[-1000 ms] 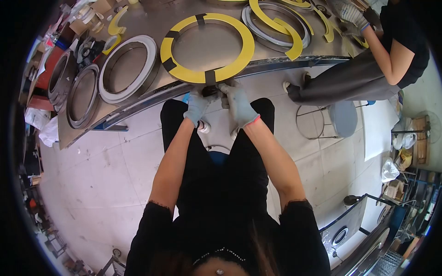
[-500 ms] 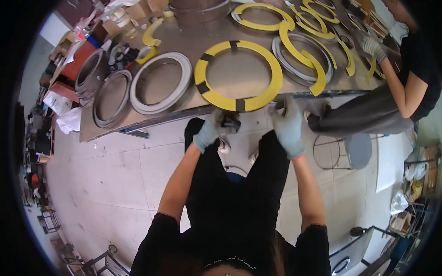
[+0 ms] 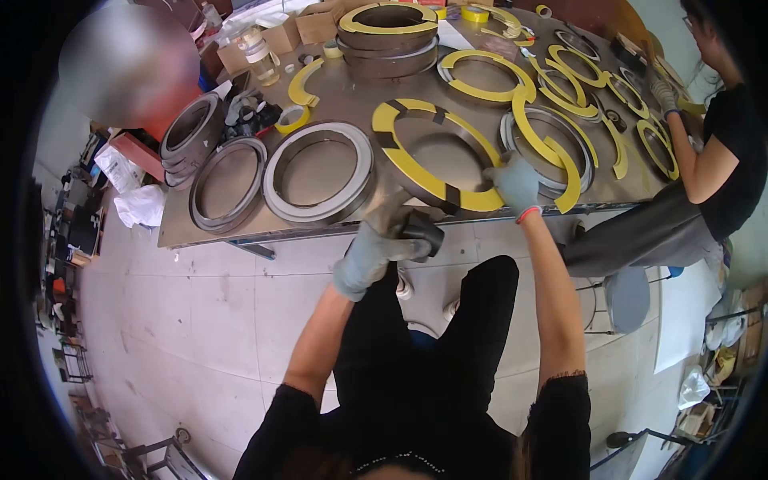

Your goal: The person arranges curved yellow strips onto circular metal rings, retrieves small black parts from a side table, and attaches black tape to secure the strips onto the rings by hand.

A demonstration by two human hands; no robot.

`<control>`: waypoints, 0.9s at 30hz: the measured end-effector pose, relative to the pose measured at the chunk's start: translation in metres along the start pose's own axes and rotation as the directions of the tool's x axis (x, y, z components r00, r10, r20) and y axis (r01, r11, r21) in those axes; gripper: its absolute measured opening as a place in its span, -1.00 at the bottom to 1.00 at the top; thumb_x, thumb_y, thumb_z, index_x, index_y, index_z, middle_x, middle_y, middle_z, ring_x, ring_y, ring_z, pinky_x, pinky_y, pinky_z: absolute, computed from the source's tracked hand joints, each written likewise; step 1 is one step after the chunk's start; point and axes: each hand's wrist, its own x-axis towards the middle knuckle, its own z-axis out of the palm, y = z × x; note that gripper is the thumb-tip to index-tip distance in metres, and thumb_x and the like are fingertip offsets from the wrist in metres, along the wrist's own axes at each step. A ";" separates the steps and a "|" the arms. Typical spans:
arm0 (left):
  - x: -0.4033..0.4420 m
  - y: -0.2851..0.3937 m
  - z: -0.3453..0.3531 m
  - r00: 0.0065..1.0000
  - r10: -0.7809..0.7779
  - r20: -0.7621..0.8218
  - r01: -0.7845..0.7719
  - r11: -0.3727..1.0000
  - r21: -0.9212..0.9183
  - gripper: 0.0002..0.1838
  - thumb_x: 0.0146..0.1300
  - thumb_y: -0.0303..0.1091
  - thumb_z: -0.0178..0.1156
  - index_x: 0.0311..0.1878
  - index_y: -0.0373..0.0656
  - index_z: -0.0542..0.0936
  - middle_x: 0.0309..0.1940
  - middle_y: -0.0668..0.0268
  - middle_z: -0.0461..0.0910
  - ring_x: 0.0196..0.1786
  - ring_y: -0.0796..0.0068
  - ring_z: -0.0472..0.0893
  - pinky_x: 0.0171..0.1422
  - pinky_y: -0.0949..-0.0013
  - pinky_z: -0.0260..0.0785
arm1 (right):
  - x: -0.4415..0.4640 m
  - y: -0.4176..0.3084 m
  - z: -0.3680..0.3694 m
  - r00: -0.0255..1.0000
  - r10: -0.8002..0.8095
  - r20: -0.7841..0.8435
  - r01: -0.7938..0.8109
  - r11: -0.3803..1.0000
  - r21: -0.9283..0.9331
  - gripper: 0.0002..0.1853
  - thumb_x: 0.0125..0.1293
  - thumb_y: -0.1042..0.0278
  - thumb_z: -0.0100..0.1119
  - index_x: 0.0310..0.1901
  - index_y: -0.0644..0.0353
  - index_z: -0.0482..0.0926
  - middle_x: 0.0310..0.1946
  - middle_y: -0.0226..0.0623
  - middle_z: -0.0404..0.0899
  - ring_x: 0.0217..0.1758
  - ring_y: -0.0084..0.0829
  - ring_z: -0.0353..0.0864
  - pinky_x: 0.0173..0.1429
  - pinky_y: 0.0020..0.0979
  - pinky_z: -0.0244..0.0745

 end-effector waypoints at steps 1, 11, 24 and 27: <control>-0.005 0.011 -0.003 1.000 0.002 0.031 -0.003 0.999 0.044 -0.31 0.05 -0.64 0.31 0.32 -0.28 0.35 -0.11 0.19 0.60 -0.14 0.54 0.61 -0.07 0.48 0.51 | -0.008 -0.007 0.005 1.000 -0.005 -0.020 0.006 0.998 0.056 -0.39 -0.10 0.09 0.41 -0.04 0.37 0.59 -0.22 0.11 0.70 -0.15 0.02 0.72 0.01 -0.14 0.59; -0.119 0.046 -0.070 0.898 -0.006 -0.439 0.126 0.962 0.243 -0.37 0.05 -0.39 0.37 0.22 -0.37 0.47 -0.20 0.14 0.66 -0.29 0.49 0.64 -0.24 0.46 0.55 | -0.036 -0.147 0.124 0.900 -0.361 -0.244 0.382 0.923 0.048 -0.65 0.14 0.12 0.29 -0.21 0.26 0.60 -0.47 0.01 0.64 -0.35 0.00 0.69 -0.30 -0.06 0.54; -0.171 0.048 -0.143 0.863 -0.292 -0.413 0.395 0.899 0.191 -0.33 -0.09 -0.59 0.32 0.23 -0.35 0.50 -0.15 0.01 0.65 -0.26 0.22 0.70 -0.22 0.28 0.63 | 0.058 -0.013 0.028 0.978 -0.166 -0.129 0.093 0.894 -0.439 -0.69 0.26 0.11 0.14 -0.18 0.19 0.66 -0.33 -0.07 0.72 -0.32 -0.06 0.73 -0.19 -0.15 0.62; -0.139 0.020 -0.098 0.848 -0.495 -0.190 0.518 0.849 0.105 -0.27 -0.07 -0.71 0.36 0.28 -0.36 0.45 -0.08 0.05 0.65 -0.11 0.23 0.71 -0.08 0.26 0.64 | 0.085 0.032 -0.020 0.993 0.008 -0.121 -0.047 0.946 -0.321 -0.50 0.24 -0.12 0.17 -0.14 0.23 0.68 -0.19 0.08 0.70 -0.13 0.01 0.72 -0.04 -0.09 0.62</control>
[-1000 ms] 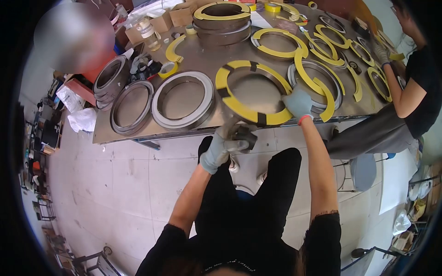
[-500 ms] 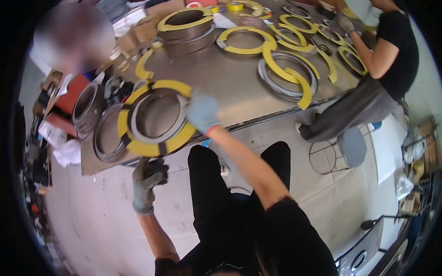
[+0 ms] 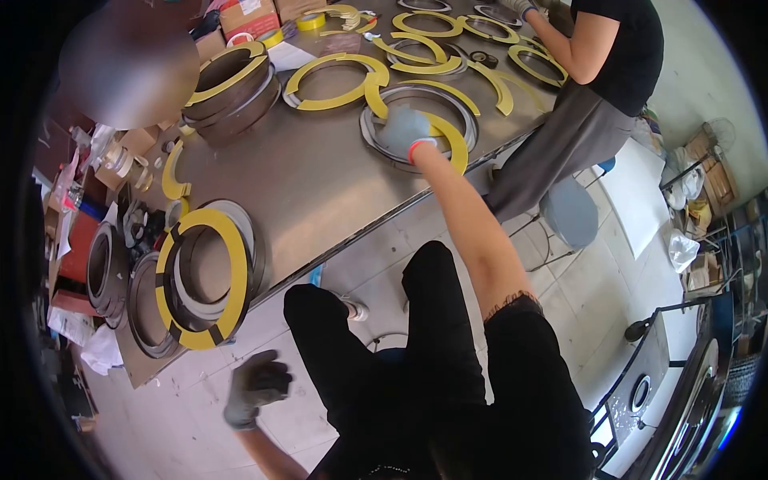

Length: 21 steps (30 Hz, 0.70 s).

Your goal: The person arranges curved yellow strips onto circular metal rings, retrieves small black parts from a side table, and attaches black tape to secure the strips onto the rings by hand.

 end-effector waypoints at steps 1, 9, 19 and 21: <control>0.015 0.002 0.018 0.996 -0.022 0.087 0.023 1.000 -0.011 -0.28 -0.06 -0.75 0.33 0.29 -0.36 0.44 -0.07 0.06 0.65 -0.08 0.24 0.70 -0.04 0.26 0.63 | 0.006 0.014 -0.003 0.996 -0.008 0.087 0.007 1.000 0.005 -0.46 0.22 -0.17 0.18 -0.14 0.24 0.70 -0.18 0.08 0.70 -0.11 0.03 0.71 -0.02 -0.09 0.61; 0.109 -0.001 0.108 0.943 -0.011 0.334 0.037 0.997 -0.073 -0.29 -0.04 -0.51 0.37 0.29 -0.32 0.45 -0.02 0.07 0.64 -0.05 0.23 0.69 -0.05 0.30 0.63 | -0.006 -0.008 -0.011 0.968 -0.024 0.250 0.021 1.000 0.014 -0.38 0.10 -0.28 0.25 -0.21 0.24 0.74 -0.24 0.02 0.72 -0.15 -0.03 0.73 -0.01 -0.16 0.60; 0.182 -0.010 0.147 0.953 0.084 0.290 -0.019 0.976 -0.219 -0.20 0.10 -0.29 0.36 0.41 -0.32 0.31 0.06 0.06 0.60 0.06 0.24 0.68 -0.04 0.32 0.60 | -0.083 -0.056 0.004 0.911 -0.310 0.271 0.254 0.941 0.224 -0.51 0.05 -0.10 0.32 -0.23 0.24 0.65 -0.23 0.02 0.68 -0.19 0.02 0.69 -0.08 -0.10 0.57; 0.187 -0.007 0.154 0.961 0.104 0.256 -0.025 0.955 -0.295 -0.26 0.16 -0.34 0.32 0.41 -0.31 0.31 0.01 0.07 0.62 0.04 0.29 0.67 -0.06 0.35 0.58 | -0.105 -0.073 0.002 0.888 -0.391 0.241 0.322 0.904 0.280 -0.51 0.07 -0.11 0.31 -0.26 0.23 0.64 -0.25 0.01 0.66 -0.22 0.01 0.69 -0.10 -0.10 0.56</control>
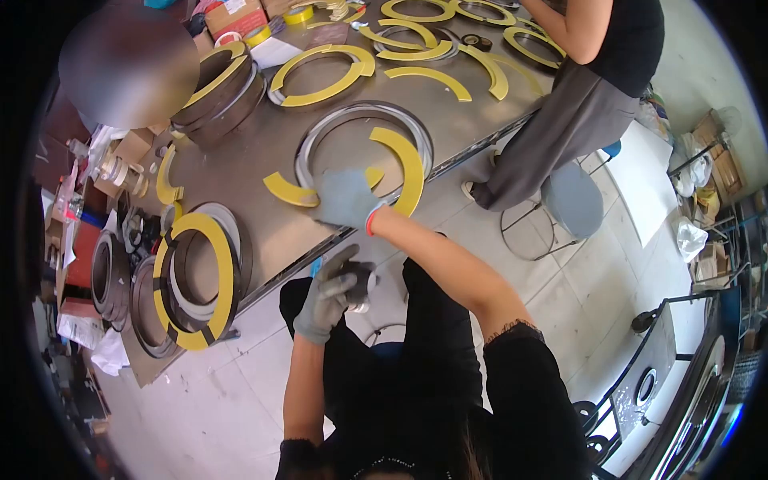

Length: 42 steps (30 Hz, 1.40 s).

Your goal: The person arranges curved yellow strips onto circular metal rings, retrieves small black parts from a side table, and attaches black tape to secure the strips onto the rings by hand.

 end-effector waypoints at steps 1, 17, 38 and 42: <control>0.002 0.004 0.003 1.000 0.005 0.016 -0.005 1.000 0.013 -0.27 0.17 -0.35 0.31 0.40 -0.31 0.32 0.01 0.08 0.62 0.03 0.29 0.67 -0.07 0.35 0.58 | -0.006 -0.010 0.003 1.000 -0.008 0.003 0.008 1.000 0.008 -0.51 0.08 -0.12 0.31 -0.27 0.24 0.64 -0.27 0.01 0.66 -0.23 0.01 0.69 -0.11 -0.11 0.56; -0.040 0.093 0.008 0.909 0.413 -0.061 -0.104 0.367 0.924 -0.37 0.01 -0.42 0.37 0.24 -0.26 0.54 0.23 0.05 0.51 0.09 0.29 0.65 0.22 0.27 0.47 | -0.015 0.019 -0.038 0.861 0.372 -0.346 -0.468 0.846 -0.256 -0.60 0.21 0.00 0.28 -0.21 0.24 0.70 -0.30 -0.06 0.71 -0.17 -0.12 0.73 -0.15 -0.17 0.65; -0.049 0.063 -0.032 0.907 0.204 -0.369 -0.195 0.979 0.064 -0.56 0.18 -0.23 0.31 0.12 -0.14 0.56 -0.09 0.30 0.61 -0.08 0.42 0.65 -0.09 0.32 0.52 | -0.031 -0.041 0.005 0.985 -0.159 0.068 0.167 0.979 -0.118 -0.58 0.11 -0.01 0.38 -0.29 0.25 0.64 -0.32 -0.04 0.64 -0.31 -0.06 0.69 -0.19 -0.16 0.57; -0.037 0.050 -0.040 0.873 0.222 -0.434 -0.255 0.967 -0.020 -0.56 0.34 -0.02 0.23 0.16 -0.07 0.54 -0.09 0.33 0.60 0.05 0.43 0.62 -0.11 0.31 0.51 | -0.031 -0.035 -0.012 0.981 -0.186 0.056 0.178 0.976 0.126 -0.57 0.11 -0.01 0.40 -0.34 0.28 0.66 -0.39 -0.07 0.62 -0.39 -0.11 0.64 -0.23 -0.22 0.53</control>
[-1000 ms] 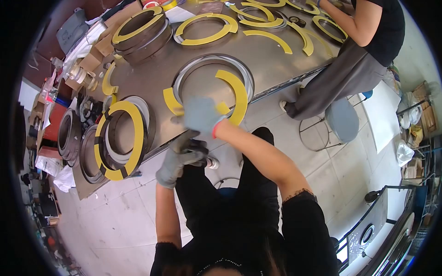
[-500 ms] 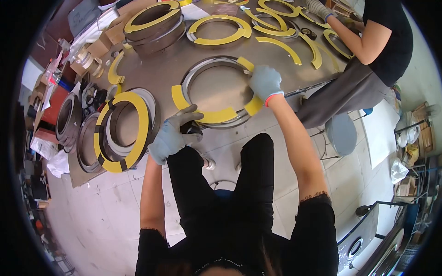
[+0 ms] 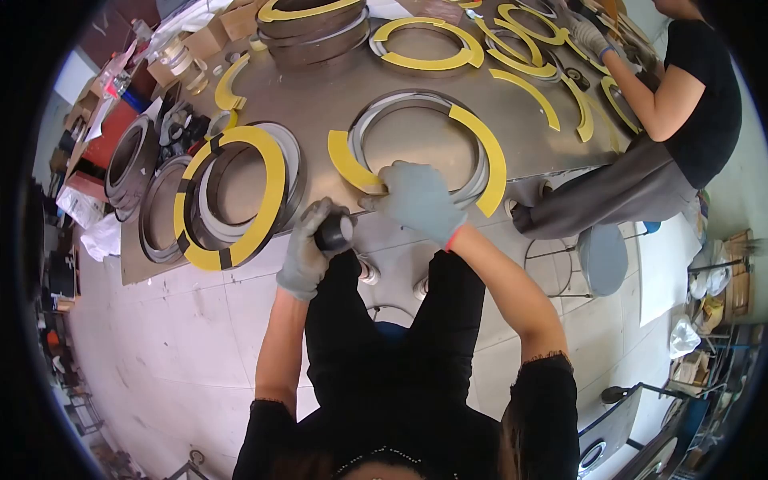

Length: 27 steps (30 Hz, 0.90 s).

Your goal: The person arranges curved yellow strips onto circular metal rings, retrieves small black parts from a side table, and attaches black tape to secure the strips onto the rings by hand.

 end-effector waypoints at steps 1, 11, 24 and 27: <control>0.004 0.000 0.003 1.000 0.021 -0.021 -0.021 1.000 0.015 -0.54 0.36 0.00 0.22 0.18 -0.06 0.54 -0.10 0.34 0.60 0.05 0.43 0.62 -0.10 0.31 0.51 | -0.003 -0.006 -0.015 0.999 0.016 0.044 -0.019 0.998 0.067 -0.56 0.11 -0.03 0.41 -0.32 0.28 0.68 -0.39 -0.08 0.63 -0.38 -0.16 0.65 -0.23 -0.23 0.53; 0.006 0.022 0.037 0.964 0.164 0.211 -0.188 0.977 0.098 -0.35 0.26 0.05 0.38 0.16 -0.37 0.59 -0.21 0.27 0.65 -0.28 0.58 0.57 -0.16 0.50 0.48 | -0.044 -0.015 -0.034 0.974 0.152 0.168 -0.223 0.786 0.577 -0.58 0.15 0.40 0.48 0.04 0.38 0.67 -0.35 -0.49 0.54 -0.34 -0.71 0.40 -0.27 -0.58 0.36; -0.045 0.052 0.079 0.928 0.221 0.300 -0.368 0.668 0.647 -0.62 0.09 -0.38 0.49 -0.01 -0.28 0.70 -0.27 0.29 0.71 -0.33 0.60 0.61 -0.17 0.47 0.47 | 0.001 -0.073 -0.089 0.995 0.038 0.093 -0.083 0.830 0.552 -0.59 0.22 0.12 0.45 -0.09 0.32 0.67 -0.54 -0.53 0.40 -0.54 -0.75 0.24 -0.51 -0.55 0.13; -0.042 0.050 0.078 0.891 0.362 0.276 -0.455 0.694 0.558 -0.59 0.02 -0.37 0.53 -0.04 -0.26 0.71 -0.29 0.28 0.70 -0.32 0.57 0.63 -0.18 0.46 0.47 | 0.007 -0.079 -0.104 0.991 0.012 0.130 -0.097 0.732 0.674 -0.61 0.23 0.11 0.44 -0.20 0.35 0.67 -0.58 -0.53 0.39 -0.56 -0.73 0.22 -0.51 -0.54 0.14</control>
